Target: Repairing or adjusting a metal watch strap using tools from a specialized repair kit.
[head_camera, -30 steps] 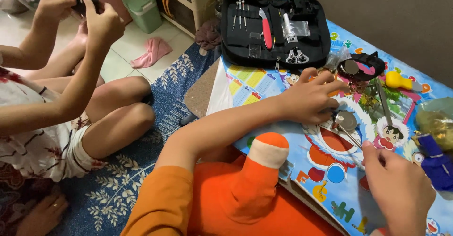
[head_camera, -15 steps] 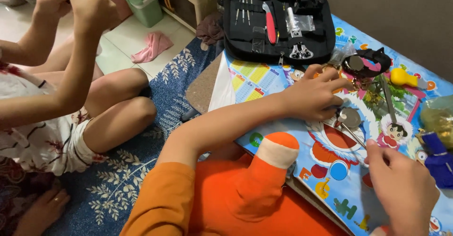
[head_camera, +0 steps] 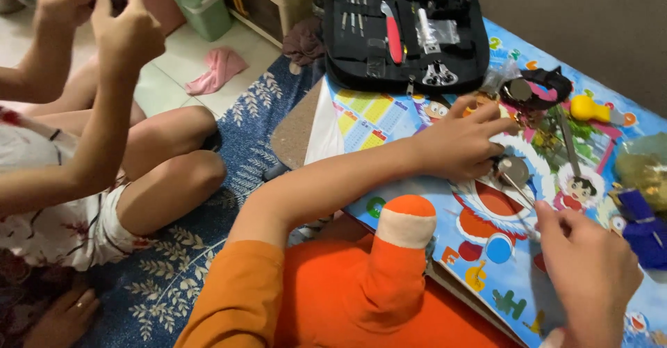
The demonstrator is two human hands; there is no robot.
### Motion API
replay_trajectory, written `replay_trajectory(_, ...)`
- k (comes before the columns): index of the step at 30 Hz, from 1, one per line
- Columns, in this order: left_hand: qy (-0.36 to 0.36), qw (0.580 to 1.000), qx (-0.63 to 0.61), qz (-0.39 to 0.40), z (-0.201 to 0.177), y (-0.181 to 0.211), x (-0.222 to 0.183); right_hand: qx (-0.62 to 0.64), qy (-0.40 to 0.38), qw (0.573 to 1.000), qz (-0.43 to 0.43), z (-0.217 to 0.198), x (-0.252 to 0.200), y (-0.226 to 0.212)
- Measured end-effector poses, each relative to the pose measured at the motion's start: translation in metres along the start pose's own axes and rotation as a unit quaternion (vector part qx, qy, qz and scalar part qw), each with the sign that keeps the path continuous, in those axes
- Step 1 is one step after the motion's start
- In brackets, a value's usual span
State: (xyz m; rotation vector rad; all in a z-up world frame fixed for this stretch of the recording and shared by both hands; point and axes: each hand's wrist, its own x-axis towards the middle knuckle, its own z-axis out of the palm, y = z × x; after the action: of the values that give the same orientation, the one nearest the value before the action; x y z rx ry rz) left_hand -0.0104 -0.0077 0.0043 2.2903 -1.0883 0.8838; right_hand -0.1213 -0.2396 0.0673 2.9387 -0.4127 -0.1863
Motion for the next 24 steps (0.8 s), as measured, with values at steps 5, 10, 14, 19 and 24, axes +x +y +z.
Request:
replay_trajectory(5,-0.057,0.998,-0.006,-0.023,-0.004,0.003,0.003,0.075,0.345,0.925,-0.144,0.014,-0.007,0.015)
replay_trajectory(10,-0.068,0.997,-0.009,-0.018,0.002,0.004,-0.002,0.081,0.207,0.972,-0.075,-0.01,-0.014,0.003)
replay_trajectory(14,-0.103,0.995,-0.002,-0.008,-0.004,0.007,-0.002,0.15,0.314,0.93,-0.121,-0.005,-0.014,0.008)
replay_trajectory(19,-0.096,0.995,0.019,-0.008,-0.003,0.008,-0.001,0.128,0.203,0.969,-0.058,-0.017,-0.017,0.002)
replay_trajectory(24,-0.089,0.996,0.018,-0.015,-0.001,0.009,-0.001,0.203,0.298,0.927,-0.105,-0.016,-0.017,0.007)
